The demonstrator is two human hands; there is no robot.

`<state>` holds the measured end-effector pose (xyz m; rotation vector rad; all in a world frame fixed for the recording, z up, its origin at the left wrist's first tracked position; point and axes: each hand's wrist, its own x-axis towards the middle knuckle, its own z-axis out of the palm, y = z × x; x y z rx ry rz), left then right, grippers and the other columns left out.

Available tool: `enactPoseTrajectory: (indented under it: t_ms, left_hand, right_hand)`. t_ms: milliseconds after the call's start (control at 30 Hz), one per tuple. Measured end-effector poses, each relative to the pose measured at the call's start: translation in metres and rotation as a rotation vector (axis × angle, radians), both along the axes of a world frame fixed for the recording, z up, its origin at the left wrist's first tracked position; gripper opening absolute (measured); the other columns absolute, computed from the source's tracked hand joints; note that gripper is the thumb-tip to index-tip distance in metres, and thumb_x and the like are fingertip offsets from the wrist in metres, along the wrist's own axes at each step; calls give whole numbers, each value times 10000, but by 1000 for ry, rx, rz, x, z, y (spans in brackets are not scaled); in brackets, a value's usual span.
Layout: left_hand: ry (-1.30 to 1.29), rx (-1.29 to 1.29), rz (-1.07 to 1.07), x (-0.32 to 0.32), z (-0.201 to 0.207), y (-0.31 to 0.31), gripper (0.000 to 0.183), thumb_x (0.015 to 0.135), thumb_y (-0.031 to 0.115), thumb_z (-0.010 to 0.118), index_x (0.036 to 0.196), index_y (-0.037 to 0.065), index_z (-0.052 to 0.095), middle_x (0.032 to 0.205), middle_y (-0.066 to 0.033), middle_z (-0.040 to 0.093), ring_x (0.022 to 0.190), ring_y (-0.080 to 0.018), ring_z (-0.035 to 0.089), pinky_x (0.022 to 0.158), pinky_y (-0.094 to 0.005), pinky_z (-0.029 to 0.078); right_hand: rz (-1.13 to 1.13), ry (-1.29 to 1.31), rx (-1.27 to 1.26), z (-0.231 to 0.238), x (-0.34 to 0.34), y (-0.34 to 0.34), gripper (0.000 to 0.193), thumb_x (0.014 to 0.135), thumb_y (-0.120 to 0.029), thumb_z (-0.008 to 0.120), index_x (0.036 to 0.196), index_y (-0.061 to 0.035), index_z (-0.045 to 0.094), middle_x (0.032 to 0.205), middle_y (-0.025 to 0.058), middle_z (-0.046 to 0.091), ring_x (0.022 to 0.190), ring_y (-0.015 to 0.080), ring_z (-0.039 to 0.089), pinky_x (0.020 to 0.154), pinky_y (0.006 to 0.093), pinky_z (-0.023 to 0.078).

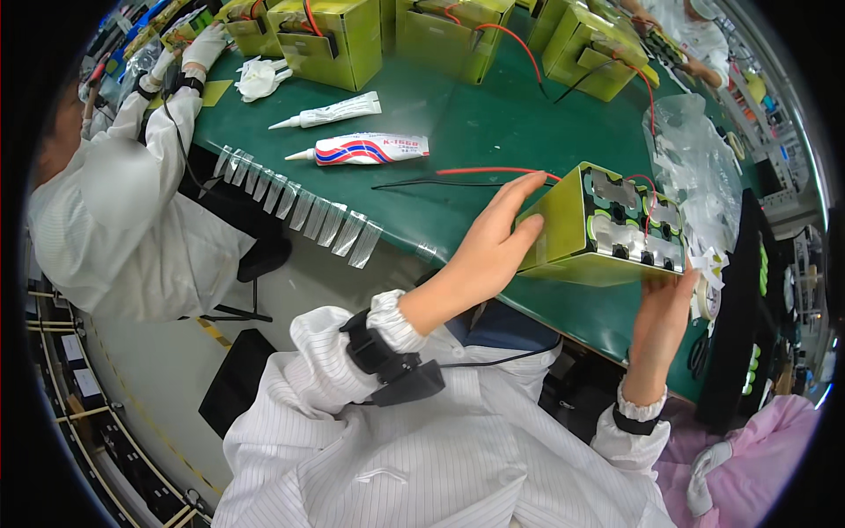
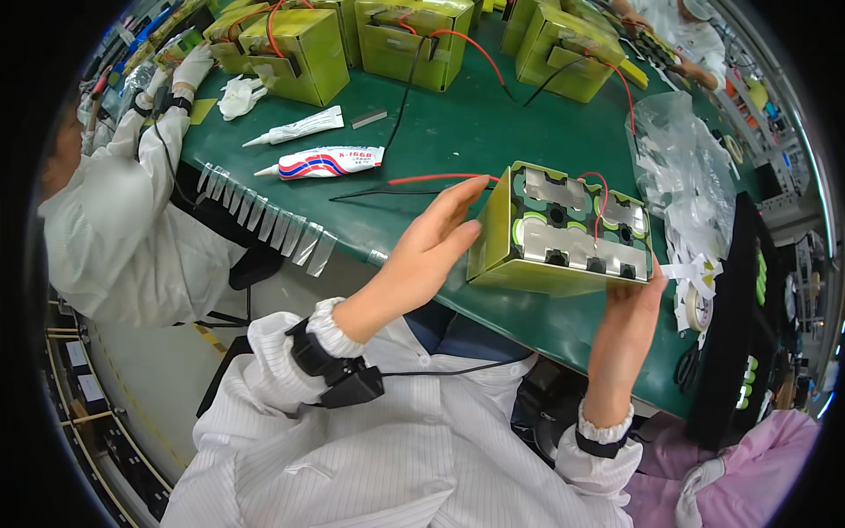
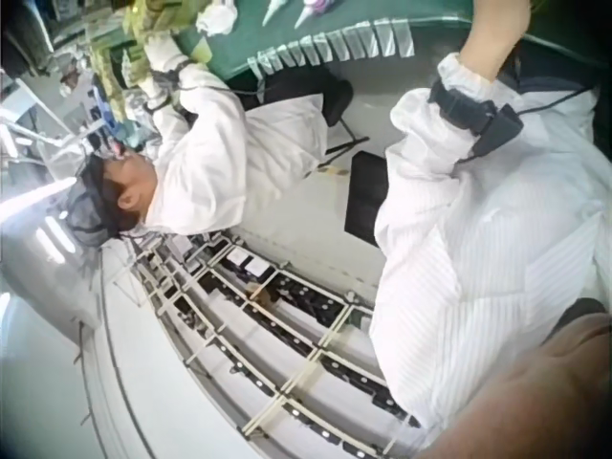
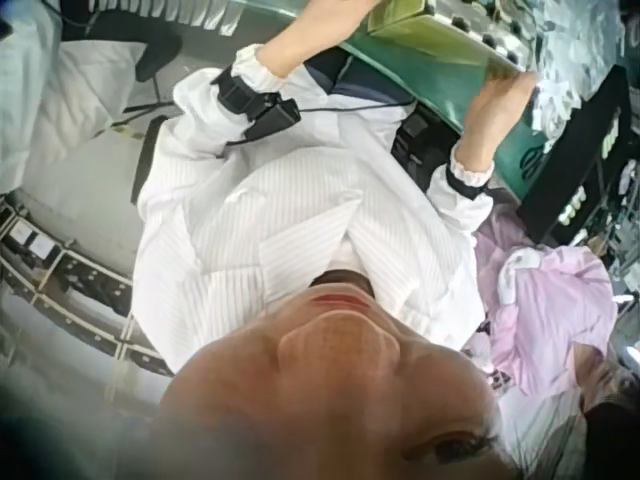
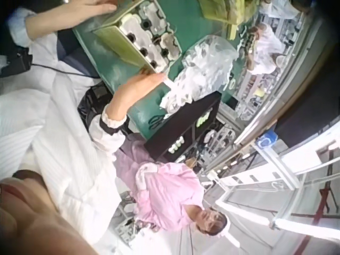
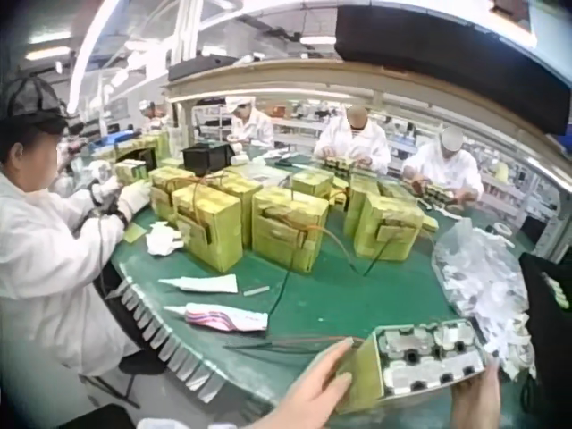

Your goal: The person tapes and glues the casing and wiring of battery packs on an assembly line, using a tape roll and a glue tube.

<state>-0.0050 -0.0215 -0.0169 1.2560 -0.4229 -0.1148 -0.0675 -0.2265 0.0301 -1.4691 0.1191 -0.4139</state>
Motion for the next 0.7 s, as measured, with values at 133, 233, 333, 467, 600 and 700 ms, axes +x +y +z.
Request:
enactPoseTrajectory:
  t_ms: [133,233,333,467,600,700]
  left_hand:
    - [-164,82,79,-2,-3,-11,394,867,102,429,1231,-31,359,1276,-146,351,1203,-276,341,994,-312,277]
    - [-176,191,214,-21,5,-13,429,835,122,484,1218,-23,357,1233,-156,350,1155,-308,370,964,-326,311]
    - [-283,265,221,-58,5,-29,599,772,51,533,1291,-38,247,1320,-206,224,1204,-367,306,985,-356,300]
    - [-213,159,-244,-109,26,-21,645,771,-17,505,1345,24,213,1404,-181,137,1263,-324,258,995,-348,296]
    - [-349,194,-391,-97,24,18,483,781,-14,496,1253,21,399,1343,-167,310,1188,-321,383,957,-335,349]
    - [-213,247,-53,-66,15,30,403,808,35,491,1208,4,453,1307,-177,376,1193,-288,393,952,-332,349]
  right_hand:
    - [-143,-94,132,-5,12,15,423,931,-341,361,1212,-27,393,1194,74,460,1106,173,417,960,316,275]
    - [-28,-92,247,-10,36,-9,348,920,-302,396,1128,-29,447,1111,78,499,1065,178,452,942,320,309]
    - [146,116,263,-17,86,-68,363,914,-299,391,1115,-8,477,1111,115,514,1062,189,474,929,317,345]
    - [310,125,-26,12,124,-46,543,920,-399,316,1241,34,377,1259,130,431,1146,212,426,965,316,322]
    - [118,167,60,-1,93,-56,632,913,-470,279,1276,44,333,1301,131,386,1185,230,386,985,316,299]
    - [-2,98,89,-12,33,-44,619,912,-474,278,1299,8,315,1335,130,337,1214,224,347,995,354,278]
